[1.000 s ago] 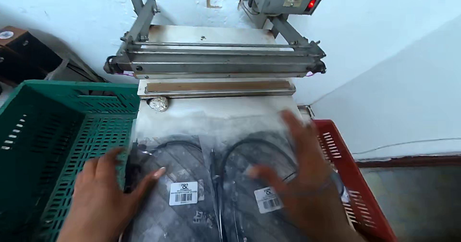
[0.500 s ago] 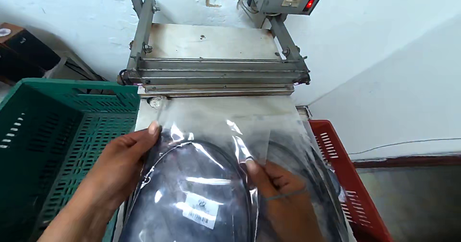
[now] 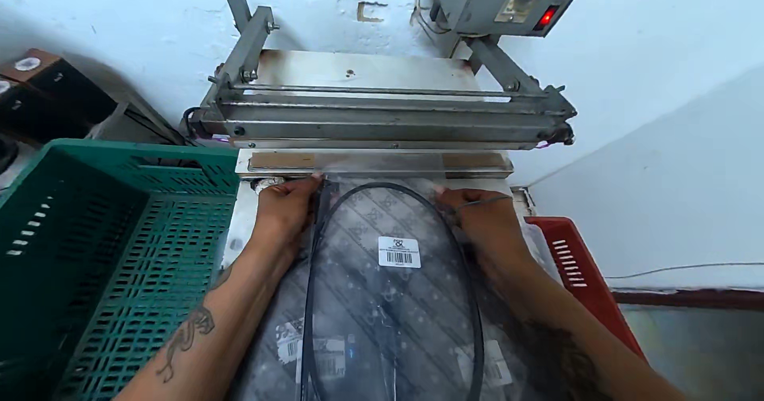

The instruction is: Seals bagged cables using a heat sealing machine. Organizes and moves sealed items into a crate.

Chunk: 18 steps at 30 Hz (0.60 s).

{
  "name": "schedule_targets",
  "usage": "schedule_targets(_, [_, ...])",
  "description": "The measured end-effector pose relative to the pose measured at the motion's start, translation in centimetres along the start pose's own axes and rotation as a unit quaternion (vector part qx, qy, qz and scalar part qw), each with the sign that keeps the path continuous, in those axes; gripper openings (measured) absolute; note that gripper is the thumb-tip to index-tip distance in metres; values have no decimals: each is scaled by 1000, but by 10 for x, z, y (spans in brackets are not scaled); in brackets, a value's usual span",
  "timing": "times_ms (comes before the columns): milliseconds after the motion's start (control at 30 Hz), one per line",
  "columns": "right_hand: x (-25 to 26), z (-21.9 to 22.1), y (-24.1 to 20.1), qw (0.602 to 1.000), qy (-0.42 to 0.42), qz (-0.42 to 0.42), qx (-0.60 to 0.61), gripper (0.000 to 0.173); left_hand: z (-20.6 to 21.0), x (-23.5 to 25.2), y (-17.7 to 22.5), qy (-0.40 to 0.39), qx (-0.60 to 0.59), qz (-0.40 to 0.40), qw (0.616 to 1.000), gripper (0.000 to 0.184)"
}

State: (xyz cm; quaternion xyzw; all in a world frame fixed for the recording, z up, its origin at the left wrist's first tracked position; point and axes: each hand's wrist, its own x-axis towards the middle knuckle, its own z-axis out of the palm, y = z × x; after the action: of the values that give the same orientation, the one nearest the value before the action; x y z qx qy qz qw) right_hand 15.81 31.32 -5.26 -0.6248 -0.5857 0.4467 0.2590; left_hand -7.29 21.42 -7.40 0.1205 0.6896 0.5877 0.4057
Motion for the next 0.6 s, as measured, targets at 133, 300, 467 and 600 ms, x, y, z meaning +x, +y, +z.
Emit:
schedule_targets(133, [6,3,2,1000,2,12,20,21,1,2,-2,2,-12,2,1000,24])
schedule_targets(300, [-1,4,1,1000,5,9,15,17,-1,3,-9,9,13,44,999,24])
schedule_targets(467, [7,5,1,1000,-21,19,-6,20,2,8,-9,20,61,37,997,27])
schedule_targets(600, [-4,-15,-5,998,-36,-13,-53,23,-7,-17,1,-52,117,90,988,30])
